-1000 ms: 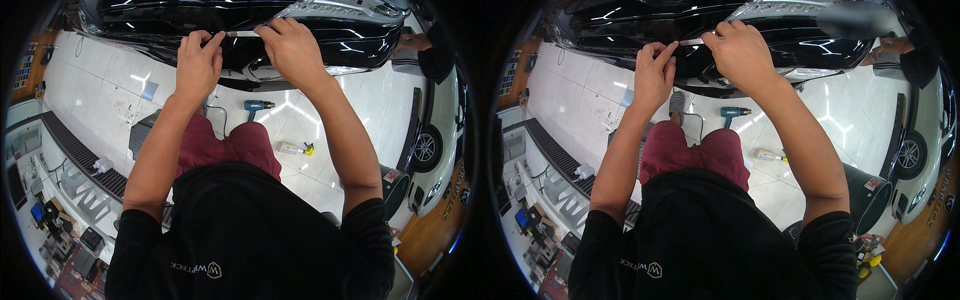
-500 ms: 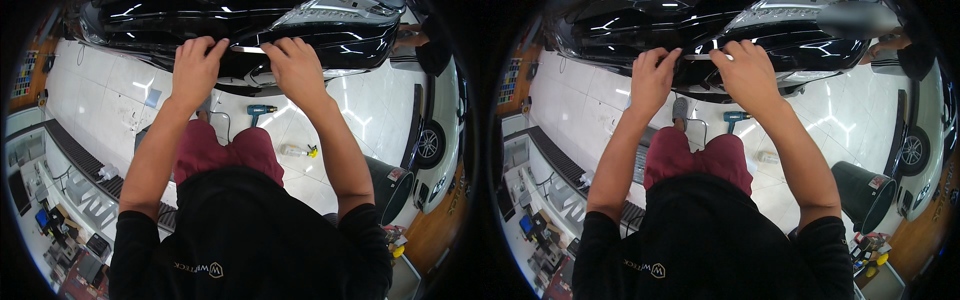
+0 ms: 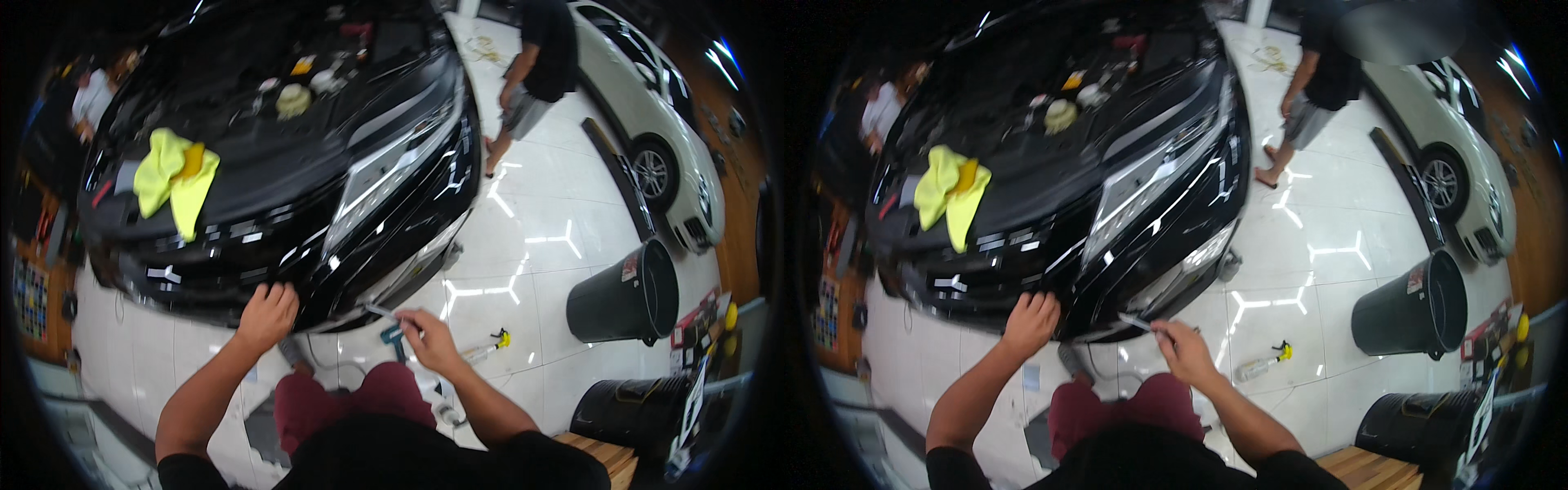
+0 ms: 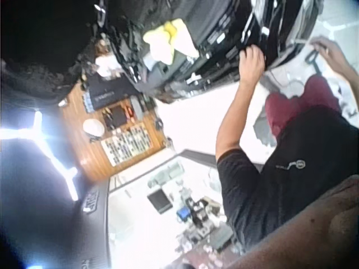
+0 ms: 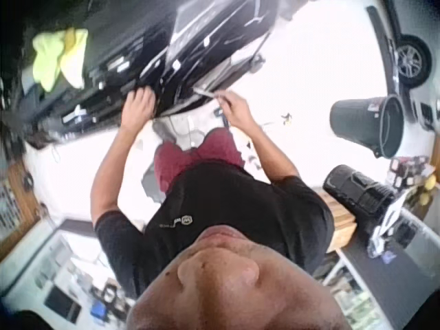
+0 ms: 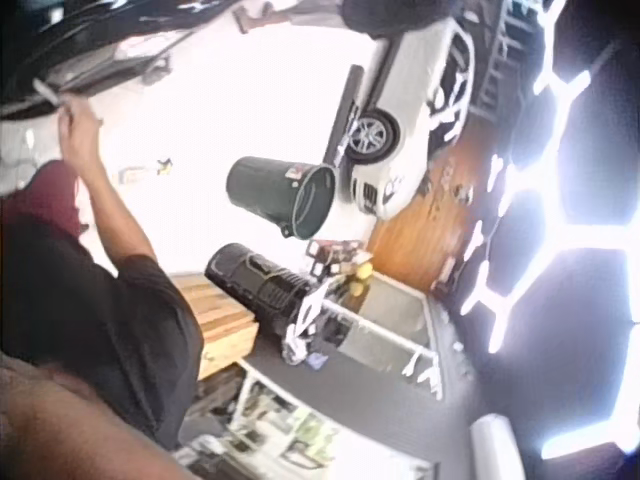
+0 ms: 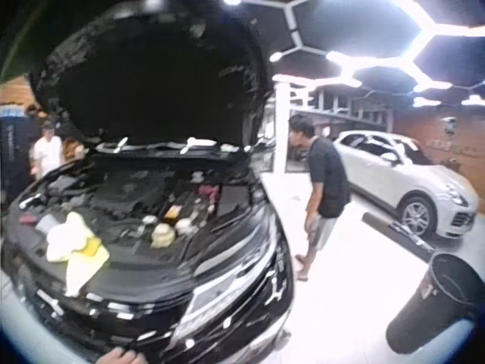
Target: The person applies a transparent protective film to the front bumper of a black car. They use a squeegee to smooth the film, a knife to trim edges, and a heat gun to conform the material. The person wipes the surface with a cloth and continues trimming and smoothing the film around the bumper contours.
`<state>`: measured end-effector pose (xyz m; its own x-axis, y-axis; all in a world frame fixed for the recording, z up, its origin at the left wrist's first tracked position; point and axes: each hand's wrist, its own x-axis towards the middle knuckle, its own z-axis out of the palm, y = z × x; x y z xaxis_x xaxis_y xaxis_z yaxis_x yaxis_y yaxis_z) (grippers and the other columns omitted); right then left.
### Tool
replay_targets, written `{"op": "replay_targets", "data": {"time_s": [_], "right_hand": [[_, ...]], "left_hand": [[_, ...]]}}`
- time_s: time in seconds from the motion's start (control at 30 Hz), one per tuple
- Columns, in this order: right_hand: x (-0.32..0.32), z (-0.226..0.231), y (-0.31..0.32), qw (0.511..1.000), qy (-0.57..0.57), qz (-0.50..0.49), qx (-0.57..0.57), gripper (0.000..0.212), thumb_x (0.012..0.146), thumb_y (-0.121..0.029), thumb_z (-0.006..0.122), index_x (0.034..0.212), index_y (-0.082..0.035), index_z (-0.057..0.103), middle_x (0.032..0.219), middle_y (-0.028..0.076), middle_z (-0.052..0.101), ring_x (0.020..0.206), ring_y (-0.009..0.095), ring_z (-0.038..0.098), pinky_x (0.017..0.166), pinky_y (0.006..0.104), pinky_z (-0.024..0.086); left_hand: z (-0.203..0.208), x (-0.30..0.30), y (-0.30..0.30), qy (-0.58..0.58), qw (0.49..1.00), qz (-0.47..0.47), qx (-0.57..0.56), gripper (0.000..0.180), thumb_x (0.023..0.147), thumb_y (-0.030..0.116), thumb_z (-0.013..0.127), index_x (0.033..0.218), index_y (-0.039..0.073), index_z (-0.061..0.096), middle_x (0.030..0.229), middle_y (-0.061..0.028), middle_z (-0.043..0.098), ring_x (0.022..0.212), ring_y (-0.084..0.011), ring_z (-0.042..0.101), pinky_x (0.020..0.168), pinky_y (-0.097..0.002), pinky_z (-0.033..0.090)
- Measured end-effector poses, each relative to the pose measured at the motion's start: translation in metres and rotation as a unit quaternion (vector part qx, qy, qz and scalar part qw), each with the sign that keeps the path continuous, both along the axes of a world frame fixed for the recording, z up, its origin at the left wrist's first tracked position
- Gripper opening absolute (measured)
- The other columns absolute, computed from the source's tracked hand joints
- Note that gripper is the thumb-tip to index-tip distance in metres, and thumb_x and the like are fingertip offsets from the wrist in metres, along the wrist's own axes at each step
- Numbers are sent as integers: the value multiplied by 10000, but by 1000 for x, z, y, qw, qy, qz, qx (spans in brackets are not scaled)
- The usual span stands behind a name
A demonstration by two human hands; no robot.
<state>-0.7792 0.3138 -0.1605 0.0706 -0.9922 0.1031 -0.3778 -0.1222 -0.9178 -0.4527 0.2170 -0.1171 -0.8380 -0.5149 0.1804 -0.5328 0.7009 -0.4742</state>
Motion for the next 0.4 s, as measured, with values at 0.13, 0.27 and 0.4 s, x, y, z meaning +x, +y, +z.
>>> {"op": "replay_targets", "data": {"time_s": [0.13,0.27,0.4], "right_hand": [[2,-15,28,991,-78,-101,40,224,952,-101,609,1157,-23,651,940,116,670,830,206,640,763,309,499],[24,-47,46,967,-146,-200,62,234,970,-70,589,1191,-17,645,1024,74,697,900,121,635,765,260,506],[71,-111,60,911,-274,-309,21,248,988,-103,583,1223,-59,647,992,71,702,944,175,655,869,299,515]], "left_hand": [[13,-6,-5,-54,998,-30,22,238,805,189,576,930,17,684,1009,-120,602,911,-242,534,758,-377,420],[2,7,-18,-85,992,-85,46,228,778,176,590,911,21,691,961,-123,604,881,-248,537,732,-396,410],[-8,21,-34,-58,978,-198,6,263,747,174,620,944,18,697,1003,-143,624,870,-231,542,731,-397,404]]}}
